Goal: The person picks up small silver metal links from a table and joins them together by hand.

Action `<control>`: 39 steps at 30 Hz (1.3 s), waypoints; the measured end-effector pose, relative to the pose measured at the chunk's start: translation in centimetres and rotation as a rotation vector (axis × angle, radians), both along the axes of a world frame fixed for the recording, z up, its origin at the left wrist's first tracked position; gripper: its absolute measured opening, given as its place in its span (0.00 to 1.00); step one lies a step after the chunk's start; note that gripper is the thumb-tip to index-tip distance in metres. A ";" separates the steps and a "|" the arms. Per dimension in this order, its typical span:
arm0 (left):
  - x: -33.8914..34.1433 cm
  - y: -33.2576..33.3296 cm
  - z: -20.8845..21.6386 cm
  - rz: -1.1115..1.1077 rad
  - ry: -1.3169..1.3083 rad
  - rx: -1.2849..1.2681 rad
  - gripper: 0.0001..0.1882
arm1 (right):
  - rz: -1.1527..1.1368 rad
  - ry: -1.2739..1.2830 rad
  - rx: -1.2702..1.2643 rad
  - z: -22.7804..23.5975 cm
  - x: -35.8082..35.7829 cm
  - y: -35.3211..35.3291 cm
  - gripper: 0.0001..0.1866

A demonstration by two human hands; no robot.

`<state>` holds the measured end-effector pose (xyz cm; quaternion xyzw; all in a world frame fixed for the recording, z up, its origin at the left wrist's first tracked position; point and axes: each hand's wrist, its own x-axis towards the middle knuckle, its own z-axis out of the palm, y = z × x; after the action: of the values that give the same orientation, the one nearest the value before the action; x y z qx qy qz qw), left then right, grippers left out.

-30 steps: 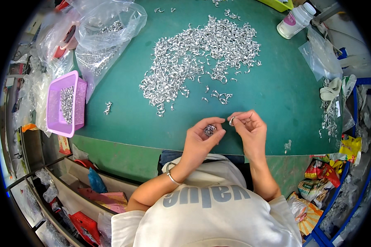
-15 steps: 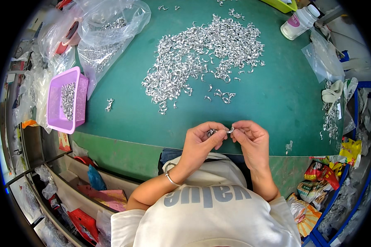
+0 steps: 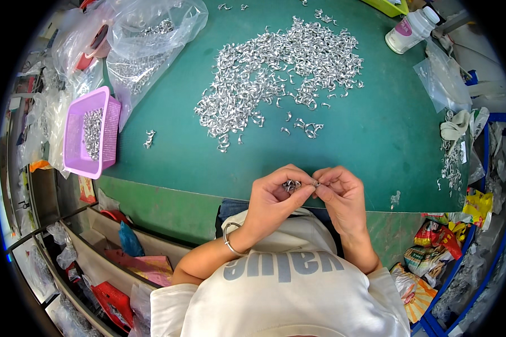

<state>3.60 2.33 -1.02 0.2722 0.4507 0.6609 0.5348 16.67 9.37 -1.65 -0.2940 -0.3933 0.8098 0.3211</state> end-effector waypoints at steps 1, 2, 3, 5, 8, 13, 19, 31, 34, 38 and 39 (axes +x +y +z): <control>-0.1 0.0 0.0 -0.045 -0.188 -0.061 0.04 | -0.001 0.004 0.001 -0.1 0.0 0.0 0.06; -0.4 -0.1 -0.1 -0.089 -0.375 -0.120 0.04 | 0.065 -0.047 0.048 -0.3 0.4 0.6 0.06; -0.7 -0.1 -0.2 -0.134 -0.562 -0.179 0.04 | 0.130 -0.097 0.097 -0.6 1.0 1.7 0.05; -1.1 0.0 -1.2 -0.224 -0.874 -0.109 0.06 | 0.104 -0.360 0.189 -0.5 1.1 3.3 0.06; -1.4 0.3 -1.6 -0.292 -0.955 -0.147 0.06 | -0.065 -0.753 0.899 -1.6 -0.5 5.6 0.10; -1.0 0.9 -1.6 -0.160 -0.699 -0.308 0.08 | -0.069 -0.921 1.388 -3.4 -2.5 6.6 0.12; -1.8 0.1 -2.8 -0.292 -0.498 -0.365 0.17 | -0.118 -0.941 1.426 -3.7 -1.5 6.7 0.05; -1.2 0.8 -2.2 -0.170 -0.477 -0.320 0.11 | -0.075 -0.838 1.274 -4.0 0.2 6.4 0.07; -1.0 0.7 -2.8 -0.135 -0.499 -0.299 0.10 | -0.185 -0.837 1.221 -3.1 0.4 5.9 0.09; -0.9 0.7 -2.8 -0.141 -0.496 -0.302 0.10 | 0.045 -0.967 1.384 -2.4 0.4 5.6 0.14; -0.8 0.7 -2.8 -0.150 -0.495 -0.310 0.10 | 0.072 -0.994 1.401 -3.1 0.7 5.7 0.14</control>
<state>2.83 2.99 -3.78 0.0506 0.3807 0.5892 0.7109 17.35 15.10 -4.73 -0.3359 -0.9067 0.1670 0.1930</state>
